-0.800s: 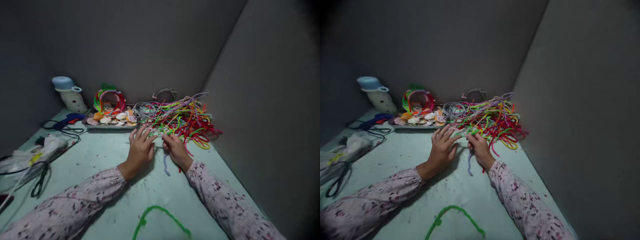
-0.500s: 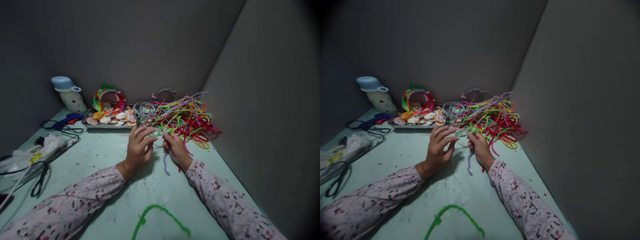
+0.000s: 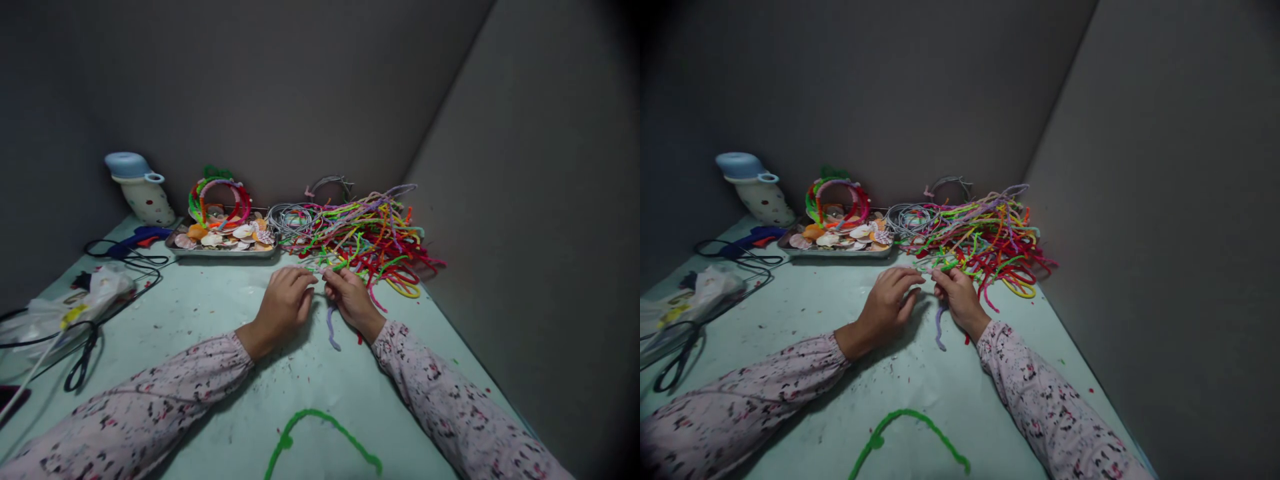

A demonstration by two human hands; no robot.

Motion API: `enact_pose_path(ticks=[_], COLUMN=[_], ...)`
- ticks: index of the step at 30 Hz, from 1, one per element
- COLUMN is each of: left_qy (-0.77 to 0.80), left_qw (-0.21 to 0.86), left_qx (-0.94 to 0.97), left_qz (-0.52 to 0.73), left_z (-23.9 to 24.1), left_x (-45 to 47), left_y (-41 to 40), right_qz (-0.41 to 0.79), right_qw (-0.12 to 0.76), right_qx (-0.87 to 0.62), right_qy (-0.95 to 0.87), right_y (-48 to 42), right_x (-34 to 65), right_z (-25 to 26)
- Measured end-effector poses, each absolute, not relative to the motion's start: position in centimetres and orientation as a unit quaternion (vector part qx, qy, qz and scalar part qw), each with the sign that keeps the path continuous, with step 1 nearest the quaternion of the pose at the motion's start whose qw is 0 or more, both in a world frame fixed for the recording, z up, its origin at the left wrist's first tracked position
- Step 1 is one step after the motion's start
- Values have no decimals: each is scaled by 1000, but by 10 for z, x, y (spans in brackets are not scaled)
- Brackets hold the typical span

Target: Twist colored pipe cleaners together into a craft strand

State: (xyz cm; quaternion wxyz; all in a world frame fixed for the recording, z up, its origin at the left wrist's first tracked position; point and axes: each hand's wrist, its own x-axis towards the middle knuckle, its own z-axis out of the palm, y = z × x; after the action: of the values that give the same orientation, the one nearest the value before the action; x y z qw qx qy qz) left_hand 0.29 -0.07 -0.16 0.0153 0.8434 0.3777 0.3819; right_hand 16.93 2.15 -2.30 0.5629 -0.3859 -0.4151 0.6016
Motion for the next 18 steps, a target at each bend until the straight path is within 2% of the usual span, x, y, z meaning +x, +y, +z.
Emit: enact_pose_path(ticks=[10, 18], left_qy=[431, 448], left_qw=[14, 105], left_qx=[813, 783], left_qz=[390, 420], left_z=[-4, -4], left_x=[2, 1], left_y=[3, 5], right_qz=[615, 595], right_qw=[536, 501], right_qx=[-368, -367], right_qy=[-446, -510], right_y=[19, 17], right_x=[170, 169], right_z=[-26, -25])
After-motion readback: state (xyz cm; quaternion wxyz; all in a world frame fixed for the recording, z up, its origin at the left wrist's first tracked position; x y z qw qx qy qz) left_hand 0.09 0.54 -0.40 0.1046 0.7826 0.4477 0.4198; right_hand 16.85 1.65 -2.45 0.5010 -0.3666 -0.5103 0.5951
